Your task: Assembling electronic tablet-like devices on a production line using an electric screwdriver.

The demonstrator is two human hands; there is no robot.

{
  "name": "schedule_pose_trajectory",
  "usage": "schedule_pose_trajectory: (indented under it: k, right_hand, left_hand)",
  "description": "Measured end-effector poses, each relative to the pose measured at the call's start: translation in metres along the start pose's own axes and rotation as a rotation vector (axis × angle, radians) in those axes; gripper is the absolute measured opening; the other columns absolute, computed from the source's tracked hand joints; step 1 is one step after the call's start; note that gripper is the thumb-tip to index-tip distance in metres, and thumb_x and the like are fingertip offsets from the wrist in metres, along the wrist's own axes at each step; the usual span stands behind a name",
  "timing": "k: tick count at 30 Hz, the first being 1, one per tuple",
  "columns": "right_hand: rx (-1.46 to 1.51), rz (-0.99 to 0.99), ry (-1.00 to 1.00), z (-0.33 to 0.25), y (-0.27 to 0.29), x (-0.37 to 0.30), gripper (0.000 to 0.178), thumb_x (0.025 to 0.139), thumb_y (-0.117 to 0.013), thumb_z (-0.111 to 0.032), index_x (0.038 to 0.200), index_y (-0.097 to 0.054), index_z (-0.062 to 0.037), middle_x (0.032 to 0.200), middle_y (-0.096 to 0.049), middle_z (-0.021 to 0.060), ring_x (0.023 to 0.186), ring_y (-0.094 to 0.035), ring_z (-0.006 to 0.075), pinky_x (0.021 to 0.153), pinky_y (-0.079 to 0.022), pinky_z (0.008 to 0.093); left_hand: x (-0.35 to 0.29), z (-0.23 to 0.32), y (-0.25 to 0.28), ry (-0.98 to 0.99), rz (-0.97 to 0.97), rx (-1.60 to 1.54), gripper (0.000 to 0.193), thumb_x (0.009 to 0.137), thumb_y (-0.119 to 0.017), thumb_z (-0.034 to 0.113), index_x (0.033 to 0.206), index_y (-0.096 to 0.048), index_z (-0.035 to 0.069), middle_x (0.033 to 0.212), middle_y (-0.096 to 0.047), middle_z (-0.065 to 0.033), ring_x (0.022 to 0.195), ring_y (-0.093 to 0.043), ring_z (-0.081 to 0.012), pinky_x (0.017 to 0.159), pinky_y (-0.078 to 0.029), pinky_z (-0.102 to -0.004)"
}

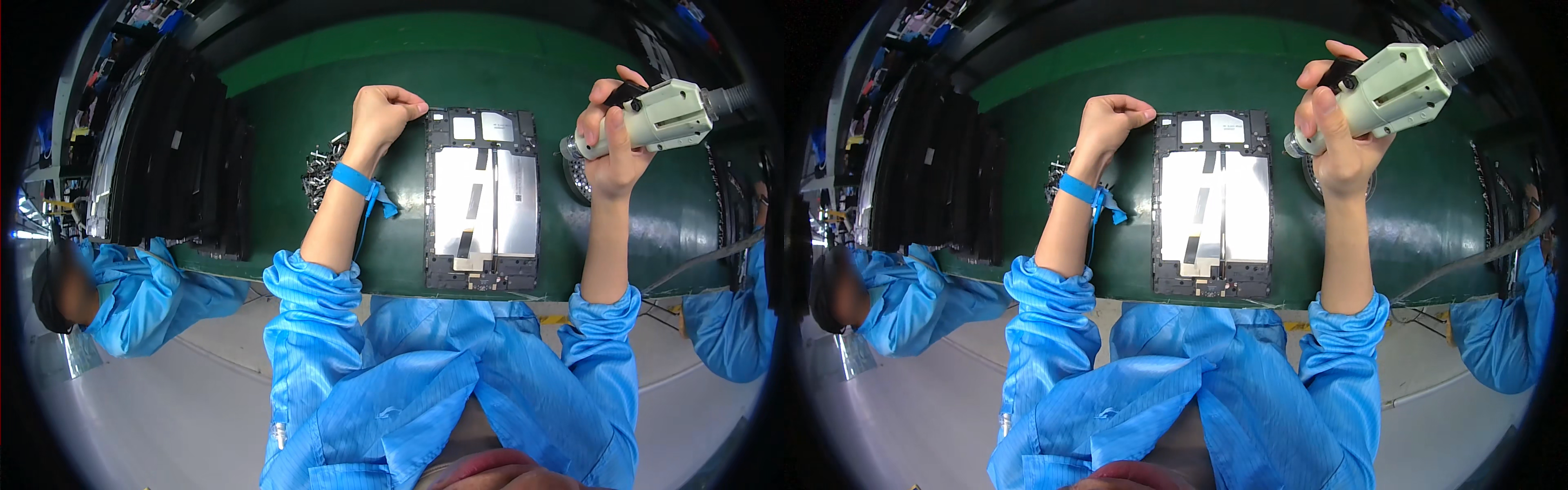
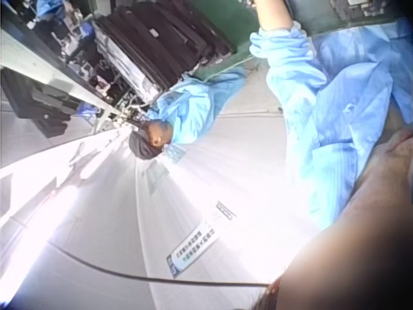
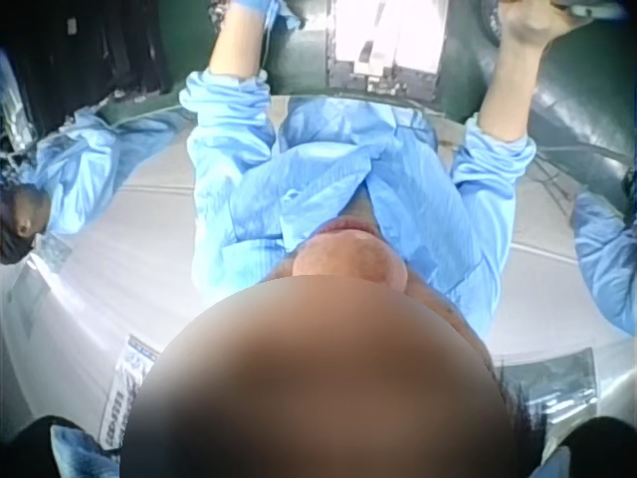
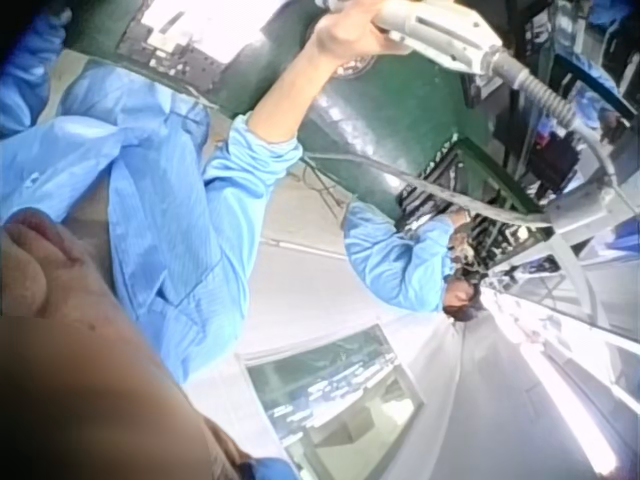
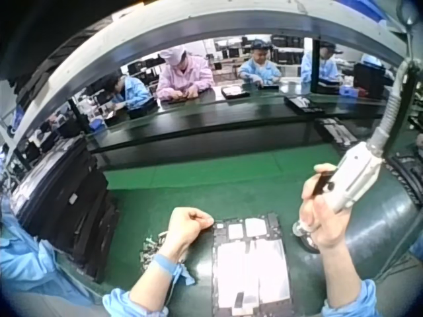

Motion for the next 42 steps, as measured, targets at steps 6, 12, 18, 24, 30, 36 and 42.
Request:
schedule_pose_trajectory:
  k: [6, 12, 18, 24, 30, 36, 42]
  right_hand:
    - [0.001, 0.006, -0.007, 0.000, 0.000, 0.000, 0.042, 0.086, -0.062, -0.006, 0.122, -0.046, 0.0080, 0.089, -0.061, 0.0148, 0.050, -0.050, 0.0084, 0.047, -0.041, 0.0219]
    - [-0.003, 0.006, -0.008, 0.000, 0.000, 0.000, 0.042, 0.086, -0.063, -0.006, 0.122, -0.046, 0.0079, 0.089, -0.061, 0.0139, 0.050, -0.050, 0.0083, 0.046, -0.041, 0.0219]
    - [-0.015, 0.006, -0.001, -0.001, 0.003, 0.000, 0.043, 0.086, -0.064, -0.007, 0.123, -0.046, 0.0080, 0.090, -0.061, 0.0136, 0.051, -0.050, 0.0082, 0.046, -0.041, 0.0219]
    - [0.020, -0.019, -0.011, 0.002, -0.005, -0.002, 0.043, 0.086, -0.064, -0.007, 0.123, -0.046, 0.0076, 0.091, -0.061, 0.0140, 0.051, -0.051, 0.0084, 0.046, -0.042, 0.0225]
    - [0.159, -0.056, -0.026, 0.018, -0.037, 0.010, 0.043, 0.087, -0.061, -0.004, 0.125, -0.044, 0.0058, 0.093, -0.060, 0.0153, 0.051, -0.049, 0.0089, 0.048, -0.044, 0.0236]
    - [0.077, -0.090, -0.125, 0.043, -0.104, -0.004, 0.042, 0.082, -0.058, 0.002, 0.122, -0.046, 0.0050, 0.094, -0.063, 0.0154, 0.055, -0.053, 0.0093, 0.048, -0.046, 0.0238]
    - [0.059, -0.129, -0.153, 0.070, -0.127, -0.011, 0.045, 0.081, -0.058, 0.004, 0.123, -0.042, 0.0047, 0.093, -0.063, 0.0181, 0.055, -0.053, 0.0098, 0.048, -0.044, 0.0235]
  left_hand:
    - [0.003, 0.002, 0.000, 0.083, -0.061, 0.031, 0.007, 0.075, -0.074, 0.002, 0.080, -0.072, -0.003, 0.075, -0.069, -0.0083, 0.071, -0.061, -0.0120, 0.067, -0.050, -0.0254]
    - [0.004, -0.003, -0.004, 0.028, -0.060, -0.055, 0.007, 0.071, -0.076, 0.002, 0.076, -0.073, -0.001, 0.070, -0.068, -0.0080, 0.062, -0.060, -0.0113, 0.059, -0.048, -0.0243]
    - [0.000, 0.002, -0.008, -0.077, -0.049, 0.094, 0.009, 0.072, -0.076, 0.003, 0.081, -0.074, 0.000, 0.070, -0.068, -0.0076, 0.063, -0.061, -0.0114, 0.058, -0.049, -0.0252]
    - [-0.011, 0.003, -0.004, -0.010, -0.101, 0.015, 0.015, 0.079, -0.072, 0.002, 0.093, -0.072, -0.003, 0.077, -0.069, -0.0082, 0.065, -0.060, -0.0092, 0.056, -0.049, -0.0230]
    - [-0.024, 0.000, 0.001, -0.038, -0.161, -0.127, 0.012, 0.081, -0.065, -0.003, 0.091, -0.072, -0.005, 0.070, -0.069, -0.0103, 0.058, -0.062, -0.0100, 0.057, -0.052, -0.0245]
    - [-0.032, -0.018, -0.001, 0.033, -0.246, -0.257, 0.008, 0.082, -0.064, -0.005, 0.089, -0.068, -0.007, 0.072, -0.066, -0.0091, 0.061, -0.062, -0.0108, 0.059, -0.052, -0.0242]
    - [-0.027, -0.015, 0.000, 0.052, -0.296, -0.319, 0.001, 0.083, -0.065, -0.005, 0.083, -0.064, -0.006, 0.072, -0.064, -0.0079, 0.062, -0.061, -0.0117, 0.059, -0.051, -0.0237]
Point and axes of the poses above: each hand's wrist, its own x-axis towards the middle knuckle, its own y-axis out of the back of the hand, z = x × y, the point moved 3 cm from there along x, towards the middle knuckle
